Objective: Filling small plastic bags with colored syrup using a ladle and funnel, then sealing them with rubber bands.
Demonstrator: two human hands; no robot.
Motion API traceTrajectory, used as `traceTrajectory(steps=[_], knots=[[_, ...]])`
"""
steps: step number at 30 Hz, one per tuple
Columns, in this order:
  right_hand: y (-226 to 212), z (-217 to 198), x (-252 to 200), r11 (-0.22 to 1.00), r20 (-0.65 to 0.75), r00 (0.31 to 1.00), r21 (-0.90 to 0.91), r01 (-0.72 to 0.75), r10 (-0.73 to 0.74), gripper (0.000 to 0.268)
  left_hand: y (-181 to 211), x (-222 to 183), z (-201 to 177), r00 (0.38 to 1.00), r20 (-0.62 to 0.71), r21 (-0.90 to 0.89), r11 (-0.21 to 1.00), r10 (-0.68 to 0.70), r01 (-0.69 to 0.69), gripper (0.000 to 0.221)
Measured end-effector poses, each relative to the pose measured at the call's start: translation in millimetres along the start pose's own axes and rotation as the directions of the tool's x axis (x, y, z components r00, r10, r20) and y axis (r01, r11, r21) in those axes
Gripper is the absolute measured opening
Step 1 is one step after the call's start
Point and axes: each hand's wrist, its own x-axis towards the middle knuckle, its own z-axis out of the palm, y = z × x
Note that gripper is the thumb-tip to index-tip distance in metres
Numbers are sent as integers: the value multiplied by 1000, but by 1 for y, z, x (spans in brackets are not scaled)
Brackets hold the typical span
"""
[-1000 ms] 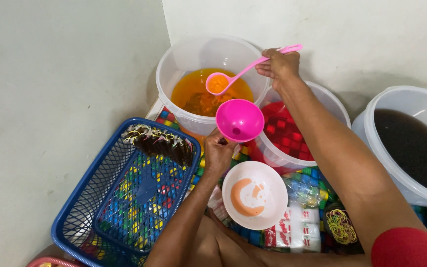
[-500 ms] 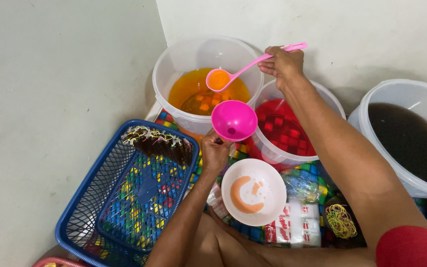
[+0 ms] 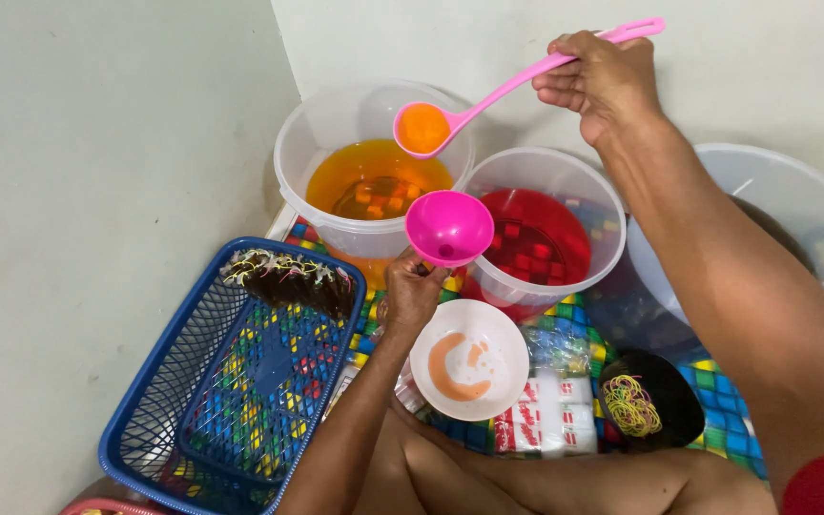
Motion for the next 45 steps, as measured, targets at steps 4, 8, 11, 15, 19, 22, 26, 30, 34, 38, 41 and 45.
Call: traceTrajectory(steps=[4, 8, 11, 15, 19, 22, 26, 30, 34, 38, 41, 45], knots=[[-17, -40, -26, 1000, 15, 1000, 16, -4, 3, 12, 13, -13, 13, 999, 43, 30, 1000, -2, 0, 23], [-22, -81, -54, 1000, -9, 1000, -6, 11, -11, 12, 9, -33, 26, 988, 133, -89, 991, -83, 96, 19], [-21, -106, -76, 998, -19, 1000, -56, 17, -18, 13, 5, -50, 33, 977, 170, -139, 978, -130, 154, 17], [-19, -132, -103, 996, -36, 999, -90, -7, 4, 11, 11, -65, 41, 976, 201, -123, 986, -88, 114, 25], [-10, -152, -119, 999, -38, 999, -52, -5, 3, 9, 6, -74, 50, 973, 217, -146, 982, -83, 117, 18], [-5, -163, -126, 1000, -42, 999, -20, -1, 0, 11, 8, -77, 54, 969, 227, -105, 987, -96, 123, 20], [-7, -168, -136, 998, -23, 998, -4, 60, -60, 13, 13, -77, 56, 969, 240, -102, 991, -63, 90, 25], [-12, -164, -147, 993, -9, 993, -29, 118, -118, 14, 8, -75, 58, 964, 242, -80, 988, -113, 136, 21], [-13, -165, -151, 991, -9, 992, -47, 129, -129, 14, 11, -73, 57, 963, 261, -108, 990, -60, 91, 26], [-13, -163, -158, 990, 5, 990, -6, 139, -139, 13, 13, -76, 54, 968, 245, -117, 989, -57, 88, 23], [-14, -161, -161, 988, 18, 988, 17, 152, -152, 11, 16, -77, 51, 968, 241, -95, 991, -66, 91, 24], [-19, -156, -166, 985, 26, 985, 17, 171, -171, 11, 19, -76, 47, 969, 248, -108, 993, -16, 44, 25]])
